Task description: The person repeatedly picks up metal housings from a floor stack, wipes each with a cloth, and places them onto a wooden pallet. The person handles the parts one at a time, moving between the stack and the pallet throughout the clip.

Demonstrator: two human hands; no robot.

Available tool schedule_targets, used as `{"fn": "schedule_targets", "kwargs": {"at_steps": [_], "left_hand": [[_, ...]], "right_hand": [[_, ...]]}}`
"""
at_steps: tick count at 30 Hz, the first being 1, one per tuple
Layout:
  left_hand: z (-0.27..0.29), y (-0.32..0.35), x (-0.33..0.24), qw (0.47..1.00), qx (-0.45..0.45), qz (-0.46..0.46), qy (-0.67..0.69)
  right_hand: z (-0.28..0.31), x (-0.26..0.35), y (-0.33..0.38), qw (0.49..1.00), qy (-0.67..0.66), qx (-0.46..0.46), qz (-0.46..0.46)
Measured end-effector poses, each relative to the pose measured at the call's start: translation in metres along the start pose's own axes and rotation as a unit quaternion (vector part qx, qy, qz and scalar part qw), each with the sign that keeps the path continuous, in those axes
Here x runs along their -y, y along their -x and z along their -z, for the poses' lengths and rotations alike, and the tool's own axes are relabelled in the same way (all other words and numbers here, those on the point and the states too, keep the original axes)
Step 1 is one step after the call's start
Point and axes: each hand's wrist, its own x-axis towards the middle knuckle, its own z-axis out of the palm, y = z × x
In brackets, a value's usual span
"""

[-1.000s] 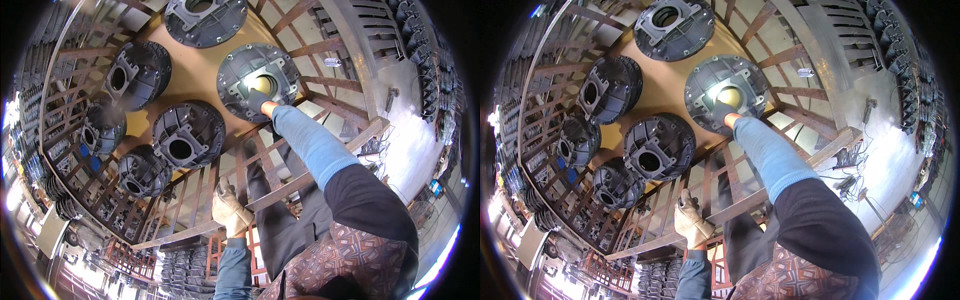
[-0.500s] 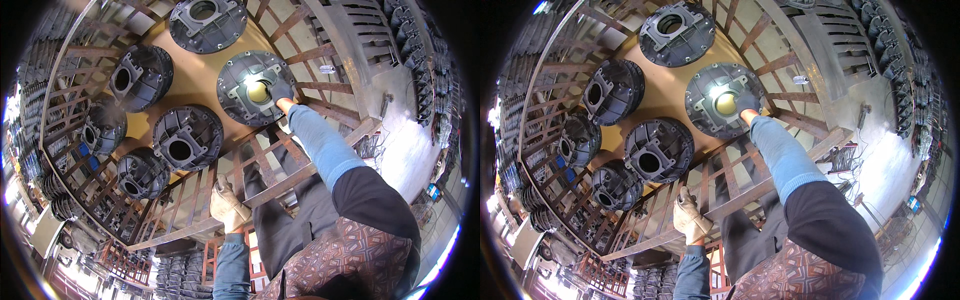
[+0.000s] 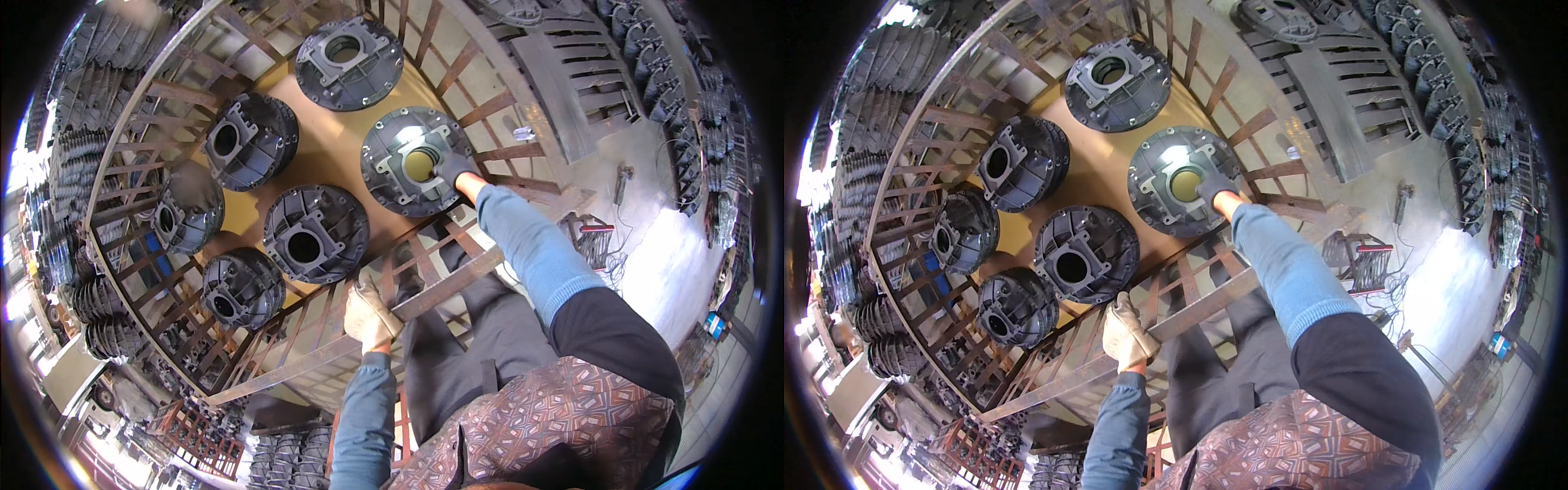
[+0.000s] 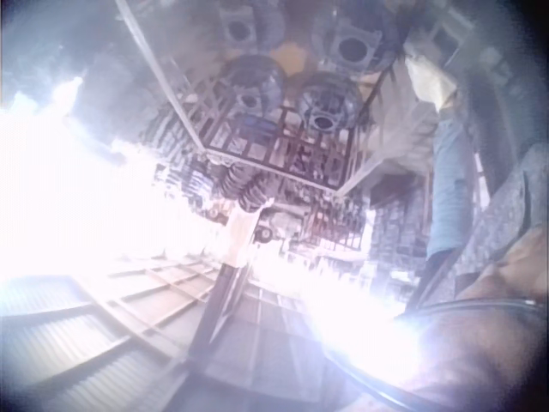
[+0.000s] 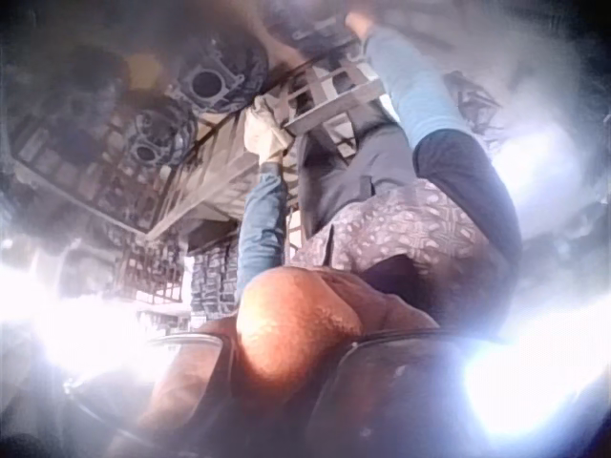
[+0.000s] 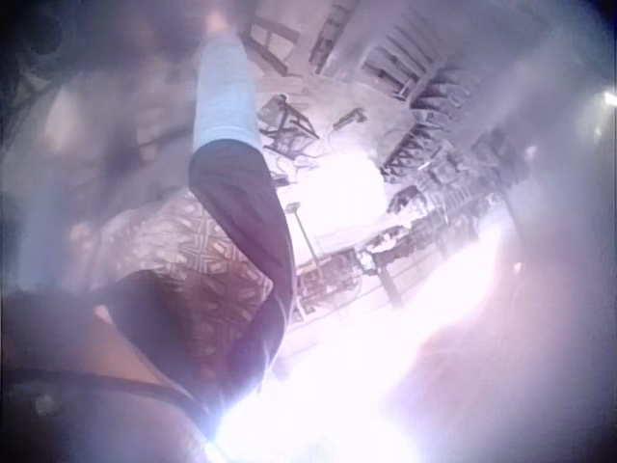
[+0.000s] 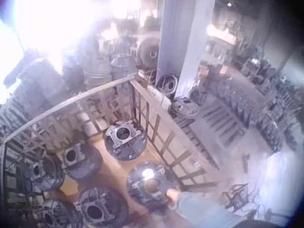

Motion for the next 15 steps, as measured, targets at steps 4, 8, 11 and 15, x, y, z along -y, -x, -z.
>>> {"fn": "schedule_targets", "kwargs": {"at_steps": [4, 8, 11, 15], "left_hand": [[-0.021, 0.003, 0.003, 0.997, -0.027, -0.008, 0.068], [0.003, 0.003, 0.009, 0.991, 0.028, -0.129, 0.029], [0.008, -0.001, 0.021, 0.962, 0.047, -0.251, 0.094], [0.028, 0.006, 0.019, 0.972, 0.068, -0.139, 0.174]], "right_hand": [[0.037, -0.011, 0.091, 0.995, -0.094, -0.008, 0.043], [0.085, 0.003, 0.244, 0.951, -0.229, -0.13, 0.165], [0.085, -0.04, 0.333, 0.956, -0.274, -0.092, 0.046], [0.038, -0.148, 0.43, 0.981, -0.147, -0.108, -0.061]]}}
